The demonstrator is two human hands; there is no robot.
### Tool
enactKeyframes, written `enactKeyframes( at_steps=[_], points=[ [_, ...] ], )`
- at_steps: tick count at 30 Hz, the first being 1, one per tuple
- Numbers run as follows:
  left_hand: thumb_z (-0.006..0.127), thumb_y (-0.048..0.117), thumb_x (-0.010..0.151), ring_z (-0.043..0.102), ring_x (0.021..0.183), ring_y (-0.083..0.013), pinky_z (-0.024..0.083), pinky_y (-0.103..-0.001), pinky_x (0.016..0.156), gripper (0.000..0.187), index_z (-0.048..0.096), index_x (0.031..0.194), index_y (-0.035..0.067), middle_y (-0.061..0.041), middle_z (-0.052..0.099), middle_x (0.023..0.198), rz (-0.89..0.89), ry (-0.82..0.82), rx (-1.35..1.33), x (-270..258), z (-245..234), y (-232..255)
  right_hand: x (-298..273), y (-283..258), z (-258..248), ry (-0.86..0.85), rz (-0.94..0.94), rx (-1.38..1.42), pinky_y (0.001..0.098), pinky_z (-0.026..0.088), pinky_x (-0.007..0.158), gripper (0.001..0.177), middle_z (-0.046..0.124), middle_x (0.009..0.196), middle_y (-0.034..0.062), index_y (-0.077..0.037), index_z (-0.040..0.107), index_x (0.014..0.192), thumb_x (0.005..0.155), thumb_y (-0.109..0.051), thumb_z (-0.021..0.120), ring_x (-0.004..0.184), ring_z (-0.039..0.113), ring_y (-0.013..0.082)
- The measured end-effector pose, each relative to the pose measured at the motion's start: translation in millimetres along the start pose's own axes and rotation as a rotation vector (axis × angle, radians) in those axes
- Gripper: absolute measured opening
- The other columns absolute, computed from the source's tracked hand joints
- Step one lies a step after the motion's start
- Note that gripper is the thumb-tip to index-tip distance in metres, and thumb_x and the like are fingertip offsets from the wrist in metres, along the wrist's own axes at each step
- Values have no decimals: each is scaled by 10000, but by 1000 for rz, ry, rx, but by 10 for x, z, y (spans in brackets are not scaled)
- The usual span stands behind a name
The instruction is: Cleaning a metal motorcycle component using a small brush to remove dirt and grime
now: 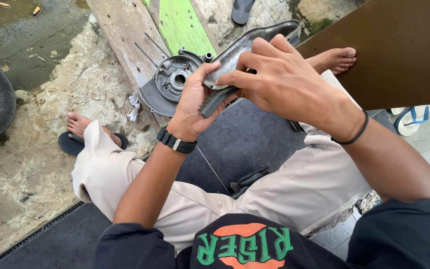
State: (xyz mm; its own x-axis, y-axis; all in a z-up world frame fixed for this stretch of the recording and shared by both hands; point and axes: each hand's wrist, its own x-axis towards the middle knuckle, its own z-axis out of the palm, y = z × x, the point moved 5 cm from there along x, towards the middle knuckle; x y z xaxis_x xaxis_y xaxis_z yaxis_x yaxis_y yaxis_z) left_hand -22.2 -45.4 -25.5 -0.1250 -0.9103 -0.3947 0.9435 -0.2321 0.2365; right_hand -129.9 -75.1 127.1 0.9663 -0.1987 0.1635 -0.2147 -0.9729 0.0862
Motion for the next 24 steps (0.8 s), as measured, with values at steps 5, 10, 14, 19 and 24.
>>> enactKeyframes(
  at_steps=[5,10,14,19,24],
  points=[
    [513,191,962,725,835,-277,664,-288,754,371,470,1197,-93,-235,650,1065,28,-72,-62,23,-64,27,-41,253,63,94,71,-81,322,340,914,314,689,1130,-44,-202,777,1224,945,-319,863,940,471,158],
    [484,289,979,671,1091,-438,651,-316,862,603,346,1397,-123,-335,543,1295,20,-178,-107,-11,47,69,-116,473,-68,195,159,-5,392,390,1013,298,730,1108,56,-58,765,1220,1064,-287,875,982,627,230],
    [521,460,908,652,1132,-393,597,-406,977,812,359,1437,-134,-325,551,1335,47,-173,-83,-26,101,102,-169,593,17,230,203,112,407,411,924,284,658,904,83,9,736,1100,1019,-157,952,806,564,272],
    [620,571,809,519,1298,-427,455,-581,1143,1011,273,1535,-41,-284,444,1457,132,-287,-173,-7,66,64,-128,552,15,268,233,253,391,403,902,275,660,851,80,42,719,1043,1022,-103,952,757,552,250],
    [565,582,880,486,1415,-336,370,-518,1284,893,395,1568,37,-195,478,1539,122,-427,-291,56,97,-13,-120,550,16,270,251,278,406,411,904,289,661,884,116,61,712,1038,1027,-124,933,782,550,267]
  ],
)
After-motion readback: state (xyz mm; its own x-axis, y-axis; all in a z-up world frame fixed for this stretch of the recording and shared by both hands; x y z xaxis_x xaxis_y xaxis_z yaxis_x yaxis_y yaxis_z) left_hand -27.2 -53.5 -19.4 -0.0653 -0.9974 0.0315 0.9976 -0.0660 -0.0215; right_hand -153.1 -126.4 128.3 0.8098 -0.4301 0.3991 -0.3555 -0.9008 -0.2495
